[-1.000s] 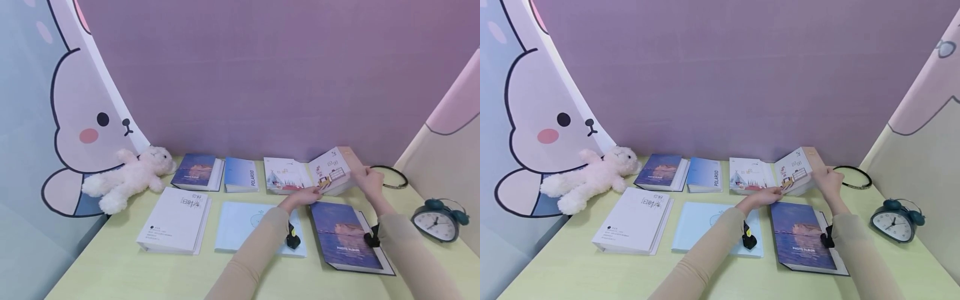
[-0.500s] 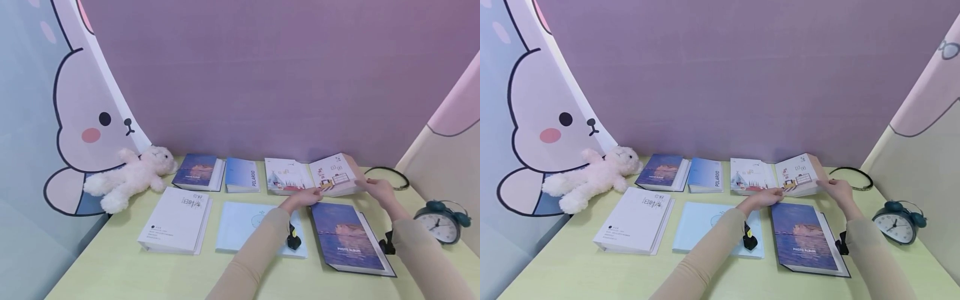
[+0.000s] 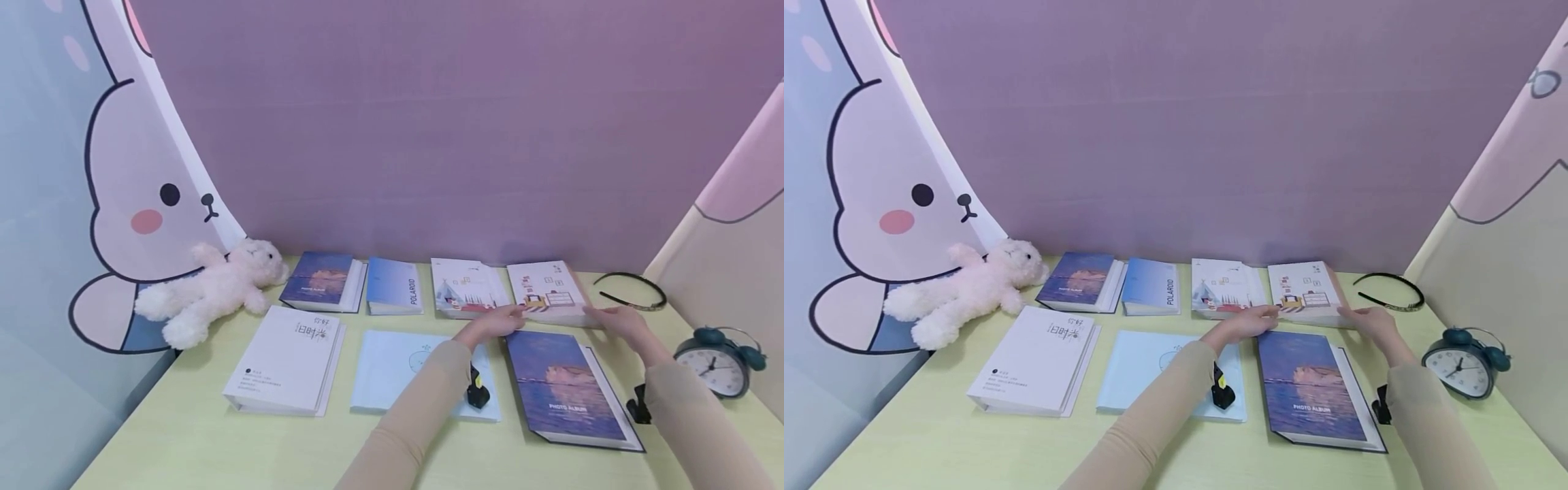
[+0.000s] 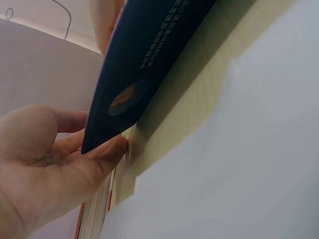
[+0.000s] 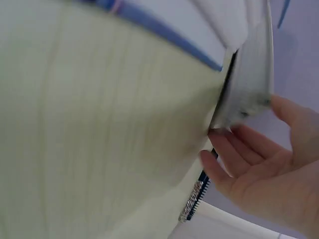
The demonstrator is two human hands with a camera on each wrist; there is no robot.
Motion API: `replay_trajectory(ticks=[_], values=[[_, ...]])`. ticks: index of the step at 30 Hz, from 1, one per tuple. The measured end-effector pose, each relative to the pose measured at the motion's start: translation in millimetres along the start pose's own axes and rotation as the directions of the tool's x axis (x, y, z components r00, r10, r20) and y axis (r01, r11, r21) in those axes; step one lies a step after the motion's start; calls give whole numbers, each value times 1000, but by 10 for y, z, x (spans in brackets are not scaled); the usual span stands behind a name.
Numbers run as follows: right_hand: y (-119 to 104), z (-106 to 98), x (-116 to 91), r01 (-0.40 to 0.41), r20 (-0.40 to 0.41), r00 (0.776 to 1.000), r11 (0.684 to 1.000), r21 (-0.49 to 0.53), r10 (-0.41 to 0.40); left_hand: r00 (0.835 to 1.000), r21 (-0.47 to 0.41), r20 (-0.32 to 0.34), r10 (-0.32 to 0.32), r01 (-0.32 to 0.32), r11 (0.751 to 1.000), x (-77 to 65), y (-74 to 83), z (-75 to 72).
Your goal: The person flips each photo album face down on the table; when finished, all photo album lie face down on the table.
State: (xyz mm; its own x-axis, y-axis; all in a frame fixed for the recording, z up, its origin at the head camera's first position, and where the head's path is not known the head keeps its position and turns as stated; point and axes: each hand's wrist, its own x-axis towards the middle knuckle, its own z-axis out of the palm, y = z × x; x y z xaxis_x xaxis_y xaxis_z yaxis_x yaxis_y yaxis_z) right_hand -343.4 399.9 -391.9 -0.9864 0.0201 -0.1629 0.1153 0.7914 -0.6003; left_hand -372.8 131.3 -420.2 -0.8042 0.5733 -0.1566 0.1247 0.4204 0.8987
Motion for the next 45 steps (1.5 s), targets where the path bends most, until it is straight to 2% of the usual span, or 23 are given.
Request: replay_trajectory(ticks=[3,10,21,29,33,38,45], values=[[7,5,2,45,13,999,996,-74,-44,1000,-19,-9,4,-5,1000,-4,-2,-3],[-12,56,30,139,-25,989,983,-118,-143,1000,-36,-17,-5,4,999,-18,15,-12],[-31,58,61,137,-15,990,971,-195,-142,1000,-26,-11,17,-17,1000,5,-59,11],[-25,64,26,115,5,993,977,-178,-116,1000,15,-10,21,-20,1000,-14,-64,31],[-9,84,17,114,-63,990,974,-196,-128,999,39,-47,27,-25,999,-28,-29,29],[-54,85,18,145,-184,965,964,-224,-188,994,45,-85,74,-70,997,-44,8,-10],[-252,41,4,190,-244,940,961,-203,-238,988,110,-94,121,-111,988,-120,28,-143]])
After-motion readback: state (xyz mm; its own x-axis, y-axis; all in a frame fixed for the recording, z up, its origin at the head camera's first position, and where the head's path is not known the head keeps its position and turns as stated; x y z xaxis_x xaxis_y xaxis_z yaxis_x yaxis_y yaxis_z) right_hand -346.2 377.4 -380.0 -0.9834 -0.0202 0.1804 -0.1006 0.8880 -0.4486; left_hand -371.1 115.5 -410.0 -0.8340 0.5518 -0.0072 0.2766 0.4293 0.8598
